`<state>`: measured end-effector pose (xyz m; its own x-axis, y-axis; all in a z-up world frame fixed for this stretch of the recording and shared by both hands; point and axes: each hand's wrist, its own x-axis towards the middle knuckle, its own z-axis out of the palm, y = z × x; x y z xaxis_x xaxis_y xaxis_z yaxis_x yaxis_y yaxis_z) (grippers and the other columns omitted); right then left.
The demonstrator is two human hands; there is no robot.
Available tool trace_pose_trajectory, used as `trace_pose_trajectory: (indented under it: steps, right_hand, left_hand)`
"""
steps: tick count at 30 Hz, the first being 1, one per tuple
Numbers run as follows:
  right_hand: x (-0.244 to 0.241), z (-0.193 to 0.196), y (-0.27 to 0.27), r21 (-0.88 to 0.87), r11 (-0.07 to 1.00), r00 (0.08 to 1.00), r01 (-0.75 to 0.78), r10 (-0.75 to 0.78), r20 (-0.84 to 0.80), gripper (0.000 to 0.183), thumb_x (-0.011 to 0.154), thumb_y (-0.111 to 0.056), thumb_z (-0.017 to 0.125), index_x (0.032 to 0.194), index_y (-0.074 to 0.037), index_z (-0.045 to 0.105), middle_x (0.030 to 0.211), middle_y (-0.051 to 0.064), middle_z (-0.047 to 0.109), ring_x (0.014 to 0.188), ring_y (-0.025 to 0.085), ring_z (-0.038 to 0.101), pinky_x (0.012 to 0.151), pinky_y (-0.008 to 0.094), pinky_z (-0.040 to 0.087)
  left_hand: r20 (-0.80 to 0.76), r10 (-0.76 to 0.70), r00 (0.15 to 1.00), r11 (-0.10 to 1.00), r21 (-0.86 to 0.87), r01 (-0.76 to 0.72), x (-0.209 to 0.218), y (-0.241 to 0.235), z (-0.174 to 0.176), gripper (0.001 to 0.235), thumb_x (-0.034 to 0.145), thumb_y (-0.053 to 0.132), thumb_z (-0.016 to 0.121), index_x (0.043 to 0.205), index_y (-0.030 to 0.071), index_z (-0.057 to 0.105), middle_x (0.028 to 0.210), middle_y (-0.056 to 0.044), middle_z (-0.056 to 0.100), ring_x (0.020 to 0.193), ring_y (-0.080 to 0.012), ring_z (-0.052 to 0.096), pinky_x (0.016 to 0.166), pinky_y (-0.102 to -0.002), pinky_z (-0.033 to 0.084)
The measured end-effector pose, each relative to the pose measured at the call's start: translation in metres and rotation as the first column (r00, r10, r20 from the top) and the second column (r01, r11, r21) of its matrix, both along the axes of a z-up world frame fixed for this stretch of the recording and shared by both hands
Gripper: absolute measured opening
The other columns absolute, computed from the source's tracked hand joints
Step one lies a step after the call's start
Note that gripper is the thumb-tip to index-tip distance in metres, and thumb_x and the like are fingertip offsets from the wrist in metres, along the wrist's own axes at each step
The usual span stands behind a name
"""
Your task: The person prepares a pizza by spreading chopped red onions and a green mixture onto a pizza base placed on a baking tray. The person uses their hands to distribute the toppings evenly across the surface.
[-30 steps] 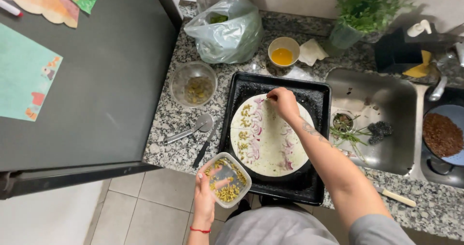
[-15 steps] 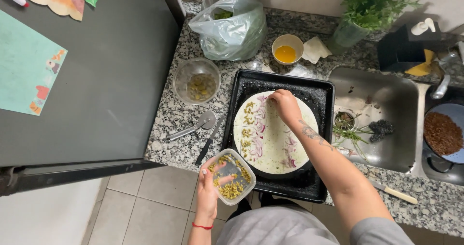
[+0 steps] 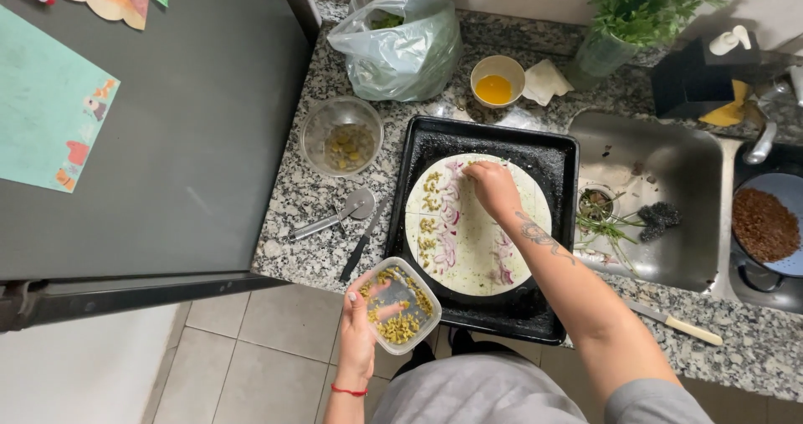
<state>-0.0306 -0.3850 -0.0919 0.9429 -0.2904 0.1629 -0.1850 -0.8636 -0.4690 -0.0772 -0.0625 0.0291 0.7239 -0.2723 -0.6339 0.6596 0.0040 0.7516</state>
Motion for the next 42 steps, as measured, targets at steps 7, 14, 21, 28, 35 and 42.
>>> trace_pose_trajectory:
  steps: [7, 14, 21, 28, 35, 42]
  right_hand:
    - [-0.004, -0.002, 0.003, 0.009, 1.000, 0.999, 0.026, -0.026, -0.036, 0.019, 0.085, 0.003, 0.057, 0.096, -0.003, 0.071, 0.091, 0.012, 0.070, 0.081, 0.028, 0.064, 0.070, 0.038, 0.054]
    - [-0.017, 0.006, 0.013, 0.043, 0.999, 1.000, 0.001, 0.000, -0.024, 0.026, 0.084, 0.008, 0.052, 0.101, -0.004, 0.069, 0.104, 0.013, 0.068, 0.087, 0.027, 0.066, 0.076, 0.037, 0.056]
    - [-0.025, -0.017, 0.012, -0.029, 0.999, 0.998, -0.024, 0.026, 0.064, 0.012, 0.085, -0.005, 0.062, 0.089, -0.008, 0.073, 0.082, 0.005, 0.072, 0.067, 0.017, 0.069, 0.059, 0.028, 0.058]
    - [-0.037, 0.009, 0.028, 0.037, 0.998, 0.999, -0.054, 0.054, 0.003, 0.028, 0.084, 0.004, 0.051, 0.083, -0.012, 0.074, 0.106, 0.006, 0.069, 0.087, 0.023, 0.069, 0.067, 0.035, 0.060]
    - [-0.046, 0.019, 0.036, 0.105, 0.987, 0.993, -0.118, 0.119, 0.002, 0.016, 0.085, -0.008, 0.054, 0.088, -0.007, 0.070, 0.101, 0.001, 0.067, 0.072, 0.018, 0.066, 0.057, 0.030, 0.057]
    - [-0.058, -0.025, 0.033, 0.022, 0.998, 0.995, -0.053, 0.051, 0.082, 0.033, 0.081, 0.009, 0.051, 0.103, -0.007, 0.069, 0.106, 0.010, 0.069, 0.090, 0.026, 0.068, 0.077, 0.037, 0.058]
  left_hand:
    - [0.008, 0.012, 1.000, 1.000, -0.011, -0.012, 0.000, 0.004, -0.001, 0.059, 0.086, 0.047, 0.029, 0.132, 0.014, 0.045, 0.119, -0.013, 0.062, 0.080, -0.0348, 0.071, 0.084, -0.044, 0.049]
    - [0.029, -0.022, 0.999, 1.000, 0.007, 0.022, 0.000, 0.007, -0.001, 0.060, 0.085, 0.051, 0.028, 0.129, 0.017, 0.047, 0.120, -0.011, 0.063, 0.080, -0.0307, 0.072, 0.096, -0.051, 0.043]
    - [0.028, -0.015, 1.000, 0.999, -0.034, 0.016, 0.001, 0.006, -0.005, 0.056, 0.087, 0.048, 0.029, 0.129, 0.015, 0.048, 0.121, -0.015, 0.062, 0.078, -0.0318, 0.072, 0.092, -0.049, 0.047]
    - [0.071, -0.053, 0.996, 0.998, -0.020, 0.055, 0.000, 0.009, -0.009, 0.059, 0.085, 0.053, 0.028, 0.130, 0.019, 0.048, 0.118, -0.011, 0.064, 0.080, -0.0298, 0.073, 0.101, -0.057, 0.036]
    - [0.057, -0.054, 0.997, 0.998, -0.029, 0.056, 0.001, 0.008, -0.007, 0.061, 0.084, 0.053, 0.029, 0.130, 0.018, 0.048, 0.119, -0.012, 0.063, 0.080, -0.0308, 0.072, 0.097, -0.054, 0.041]
    - [0.071, -0.073, 0.995, 0.997, -0.031, 0.075, 0.000, 0.010, -0.007, 0.060, 0.084, 0.054, 0.029, 0.129, 0.019, 0.048, 0.119, -0.012, 0.063, 0.079, -0.0296, 0.072, 0.099, -0.056, 0.039]
